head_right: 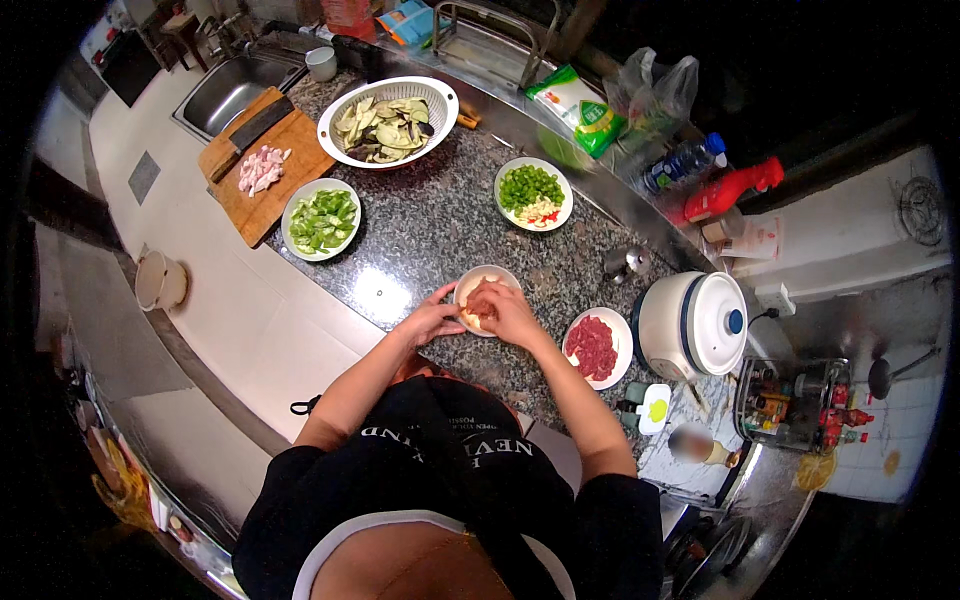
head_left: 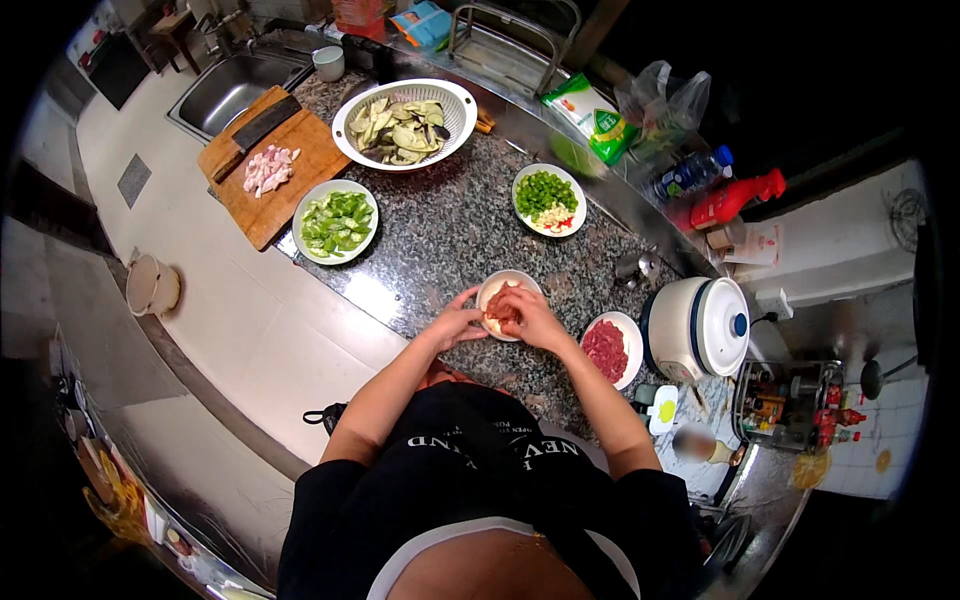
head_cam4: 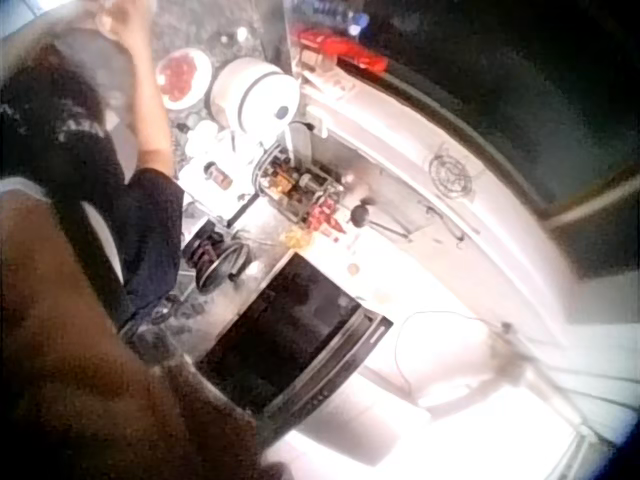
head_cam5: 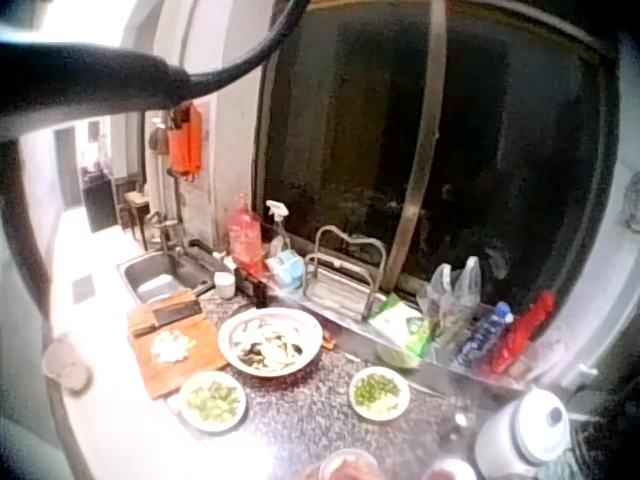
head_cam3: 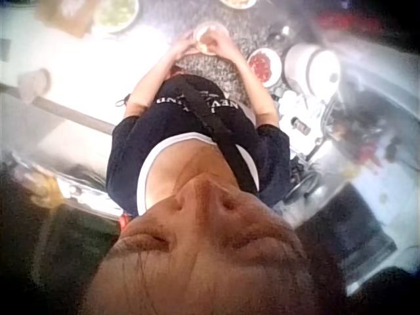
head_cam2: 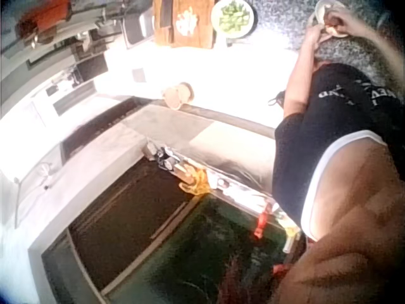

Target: The person chops meat on a wooden board using a cleaver, washes a bowl in a sink, and then mixes the meat in a bowl by hand after adding ingredients from a packet and a bottle.

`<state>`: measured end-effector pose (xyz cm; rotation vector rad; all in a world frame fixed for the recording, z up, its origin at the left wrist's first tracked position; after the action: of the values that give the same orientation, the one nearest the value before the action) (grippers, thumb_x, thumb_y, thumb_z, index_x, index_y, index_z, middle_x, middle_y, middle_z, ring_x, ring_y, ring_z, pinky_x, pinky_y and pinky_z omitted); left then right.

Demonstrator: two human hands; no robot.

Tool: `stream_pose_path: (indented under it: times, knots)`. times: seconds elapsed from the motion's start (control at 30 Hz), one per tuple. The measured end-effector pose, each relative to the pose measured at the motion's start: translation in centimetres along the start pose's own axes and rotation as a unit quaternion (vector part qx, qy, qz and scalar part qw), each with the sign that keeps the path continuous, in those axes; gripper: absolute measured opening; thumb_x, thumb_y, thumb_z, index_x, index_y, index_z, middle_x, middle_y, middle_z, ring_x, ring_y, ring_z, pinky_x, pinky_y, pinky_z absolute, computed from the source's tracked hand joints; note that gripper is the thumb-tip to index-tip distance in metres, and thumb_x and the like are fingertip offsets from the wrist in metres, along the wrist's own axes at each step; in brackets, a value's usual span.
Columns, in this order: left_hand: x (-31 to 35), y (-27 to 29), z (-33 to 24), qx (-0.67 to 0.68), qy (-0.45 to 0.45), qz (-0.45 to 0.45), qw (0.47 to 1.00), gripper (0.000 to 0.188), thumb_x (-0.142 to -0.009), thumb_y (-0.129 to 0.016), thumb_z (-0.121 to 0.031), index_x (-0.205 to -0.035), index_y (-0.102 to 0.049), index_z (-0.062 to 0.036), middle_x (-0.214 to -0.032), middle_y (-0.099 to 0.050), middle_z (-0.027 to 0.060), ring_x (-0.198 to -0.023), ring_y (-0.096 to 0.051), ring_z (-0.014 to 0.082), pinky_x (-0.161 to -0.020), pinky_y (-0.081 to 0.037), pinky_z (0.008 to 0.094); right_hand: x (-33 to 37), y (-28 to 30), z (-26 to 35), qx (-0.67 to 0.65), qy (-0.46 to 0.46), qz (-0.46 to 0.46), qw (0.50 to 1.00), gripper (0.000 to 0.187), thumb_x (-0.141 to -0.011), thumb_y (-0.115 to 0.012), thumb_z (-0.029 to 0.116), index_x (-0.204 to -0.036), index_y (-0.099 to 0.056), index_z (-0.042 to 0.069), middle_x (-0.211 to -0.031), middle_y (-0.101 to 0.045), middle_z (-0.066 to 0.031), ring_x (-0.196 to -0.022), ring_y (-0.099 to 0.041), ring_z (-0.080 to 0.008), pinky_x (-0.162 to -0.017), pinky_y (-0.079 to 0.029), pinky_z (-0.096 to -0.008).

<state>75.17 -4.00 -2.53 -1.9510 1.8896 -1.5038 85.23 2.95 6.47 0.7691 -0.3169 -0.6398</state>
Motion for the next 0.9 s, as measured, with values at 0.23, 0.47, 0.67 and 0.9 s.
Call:
stream_pose_path:
  times: [0.23, 0.47, 0.67, 0.9]
  knots:
    - [-0.2, -0.2, 0.1, -0.008, 0.005, -0.016, 1.0, 0.058, -0.077, -0.048, -0.001, -0.128, -0.027, -0.0192, -0.099, -0.053, 0.0118, -0.072, -0.06, 0.0208, -0.061, -0.054, 0.0287, -1.6, -3.1, -3.1, 0.096, -0.079, -0.025, 0.992, 0.036, -0.065, -0.055, 0.002, -0.101, -0.052, 0.01, -0.097, -0.054, -0.0139, -0.084, -0.054, -0.0282, -0.075, -0.044, -0.0342]
    - [-0.4, -0.1, 0.0, -0.015, 0.005, -0.02, 1.0, 0.057, -0.078, -0.047, -0.001, -0.128, -0.027, -0.0188, -0.099, -0.052, 0.0119, -0.072, -0.06, 0.022, -0.063, -0.054, 0.0293, 0.0, -0.4, -2.0, 0.128, 0.044, -0.056, 0.989, 0.041, -0.061, -0.063, 0.003, -0.1, -0.051, 0.006, -0.09, -0.056, -0.0136, -0.09, -0.054, -0.0287, -0.078, -0.042, -0.0311]
    - [-0.3, 0.4, 0.0, -0.016, 0.006, -0.015, 1.0, 0.059, -0.077, -0.05, -0.003, -0.129, -0.026, -0.018, -0.101, -0.051, 0.0119, -0.072, -0.06, 0.0205, -0.059, -0.054, 0.0281, -1.4, -5.4, -1.8, 0.007, 0.007, 0.086, 0.996, 0.023, -0.063, -0.061, 0.007, -0.084, -0.052, 0.006, -0.094, -0.053, -0.0114, -0.091, -0.048, -0.0298, -0.077, -0.04, -0.0369]
    - [0.2, -0.5, -0.3, -0.045, 0.0, -0.03, 0.999, 0.058, -0.076, -0.048, -0.002, -0.128, -0.026, -0.0163, -0.097, -0.052, 0.0109, -0.071, -0.06, 0.0202, -0.062, -0.054, 0.0283, 0.2, -1.7, -0.2, 0.182, -0.121, 0.054, 0.974, 0.053, -0.06, -0.068, 0.011, -0.107, -0.044, 0.011, -0.104, -0.049, -0.0121, -0.091, -0.051, -0.0289, -0.075, -0.045, -0.0375]
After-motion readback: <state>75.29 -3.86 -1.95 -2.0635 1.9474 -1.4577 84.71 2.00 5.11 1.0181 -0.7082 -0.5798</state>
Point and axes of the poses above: each hand's wrist, its own x-axis away from the middle knuckle, its own y-axis out of the back of the hand, z = x × y, the point moved 7 cm from there along -x, towards the middle knuckle
